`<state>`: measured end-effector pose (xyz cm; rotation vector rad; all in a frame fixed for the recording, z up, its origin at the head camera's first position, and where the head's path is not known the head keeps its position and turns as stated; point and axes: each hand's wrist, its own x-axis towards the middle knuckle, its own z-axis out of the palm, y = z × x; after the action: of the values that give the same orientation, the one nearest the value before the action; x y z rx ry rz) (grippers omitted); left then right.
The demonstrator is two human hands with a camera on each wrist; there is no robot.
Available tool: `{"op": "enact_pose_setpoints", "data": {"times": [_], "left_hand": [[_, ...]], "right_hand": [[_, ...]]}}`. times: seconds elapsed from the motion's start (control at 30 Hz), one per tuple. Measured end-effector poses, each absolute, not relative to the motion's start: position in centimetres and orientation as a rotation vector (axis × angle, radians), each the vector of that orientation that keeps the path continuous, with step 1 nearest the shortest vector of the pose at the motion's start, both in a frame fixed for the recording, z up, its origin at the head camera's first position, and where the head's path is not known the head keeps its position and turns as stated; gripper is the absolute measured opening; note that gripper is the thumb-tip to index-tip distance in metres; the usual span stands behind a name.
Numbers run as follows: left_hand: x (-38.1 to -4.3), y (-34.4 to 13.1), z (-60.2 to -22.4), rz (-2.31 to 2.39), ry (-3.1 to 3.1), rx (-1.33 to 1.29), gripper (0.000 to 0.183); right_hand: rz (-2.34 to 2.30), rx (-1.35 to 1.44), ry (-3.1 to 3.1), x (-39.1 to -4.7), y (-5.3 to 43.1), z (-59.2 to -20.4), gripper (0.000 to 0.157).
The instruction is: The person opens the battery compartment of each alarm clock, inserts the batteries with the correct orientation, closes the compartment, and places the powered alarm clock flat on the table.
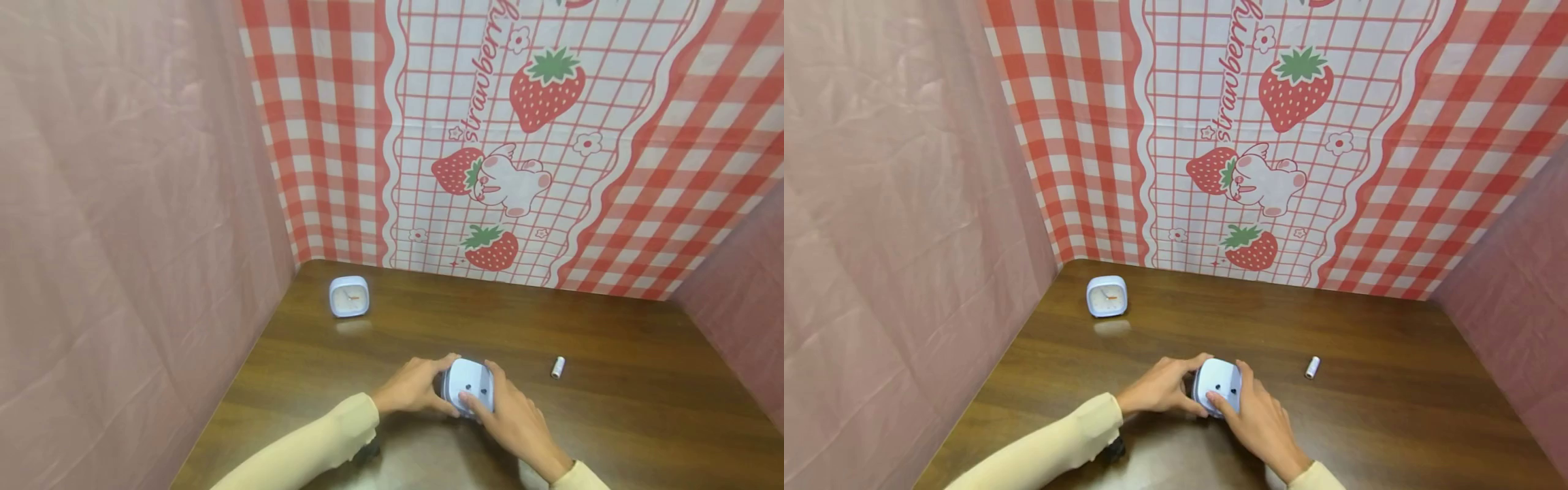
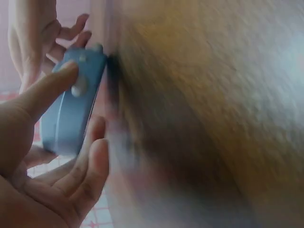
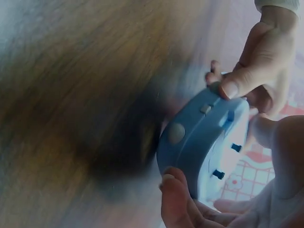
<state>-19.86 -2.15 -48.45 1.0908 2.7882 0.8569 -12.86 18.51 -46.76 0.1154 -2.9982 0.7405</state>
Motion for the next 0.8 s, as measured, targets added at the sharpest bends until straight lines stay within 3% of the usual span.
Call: {"op": "enact_pose_setpoints", "data": {"times": [0.37, 0.6, 0.67, 0.8], "left_hand": [[-18.0, -1.0, -47.3, 0.814, 2.947, 1.053, 0.11], [-18.7, -1.6, -47.1, 0.815, 2.778, 1.044, 0.115], [-19.6, -2.1, -47.3, 0.86, 2.674, 0.995, 0.111], [-21.1, -3.3, -48.3, 1.113, 2.437, 0.814, 0.079]], "right_hand": [[1.021, -0.057, -3.006, -13.8, 18.5, -46.4, 0.097], [1.319, -0.026, -2.932, -13.9, 19.1, -46.4, 0.085], [1.401, -0.032, -2.912, -13.9, 19.2, -46.5, 0.083], [1.575, 0.005, -2.847, -13.8, 19.4, -46.9, 0.083]]}}
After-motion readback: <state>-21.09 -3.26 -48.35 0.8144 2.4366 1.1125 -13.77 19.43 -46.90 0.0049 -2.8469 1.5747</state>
